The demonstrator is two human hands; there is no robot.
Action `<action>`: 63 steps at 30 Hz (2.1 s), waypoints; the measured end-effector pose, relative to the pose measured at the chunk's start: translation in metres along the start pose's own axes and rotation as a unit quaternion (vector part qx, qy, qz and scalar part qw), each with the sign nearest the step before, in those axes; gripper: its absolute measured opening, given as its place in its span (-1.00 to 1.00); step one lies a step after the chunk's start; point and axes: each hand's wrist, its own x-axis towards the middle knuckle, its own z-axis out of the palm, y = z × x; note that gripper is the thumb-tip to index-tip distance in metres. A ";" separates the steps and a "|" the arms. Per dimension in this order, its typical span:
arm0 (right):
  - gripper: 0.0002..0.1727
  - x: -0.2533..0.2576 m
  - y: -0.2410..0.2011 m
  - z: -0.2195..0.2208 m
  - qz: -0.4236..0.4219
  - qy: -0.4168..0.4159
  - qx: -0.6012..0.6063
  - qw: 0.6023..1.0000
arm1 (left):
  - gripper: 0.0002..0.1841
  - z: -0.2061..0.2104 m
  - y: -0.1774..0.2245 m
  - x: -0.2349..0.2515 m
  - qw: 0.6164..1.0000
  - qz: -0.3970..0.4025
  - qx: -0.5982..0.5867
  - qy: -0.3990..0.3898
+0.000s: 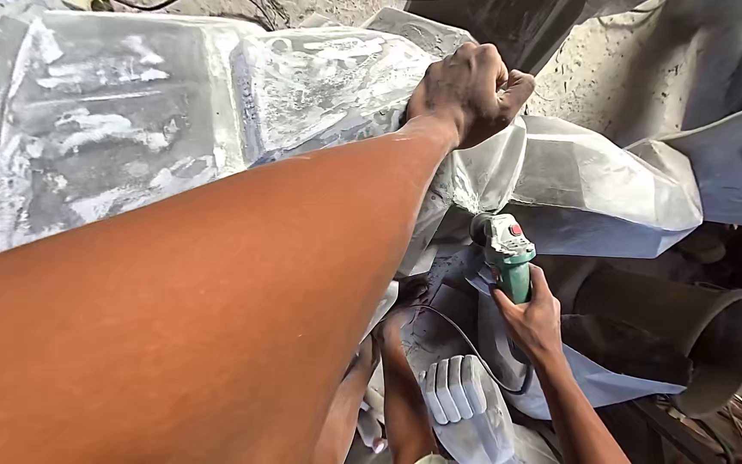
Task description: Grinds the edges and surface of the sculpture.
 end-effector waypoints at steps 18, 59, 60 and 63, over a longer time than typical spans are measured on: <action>-0.33 0.005 -0.027 -0.028 0.100 -0.066 -0.005 0.993 | -0.47 0.004 0.001 0.001 0.999 0.013 0.043 -0.017; -0.45 0.066 -0.002 -0.083 0.112 -0.260 0.211 0.936 | -0.46 0.005 -0.001 0.002 0.997 0.019 0.062 -0.030; -0.45 0.067 0.000 -0.085 0.114 -0.259 0.208 0.936 | -0.47 0.006 0.000 0.002 0.998 0.019 0.062 -0.027; -0.45 0.071 -0.001 -0.085 0.105 -0.268 0.223 0.931 | -0.49 0.007 0.000 0.003 0.997 0.018 0.067 -0.020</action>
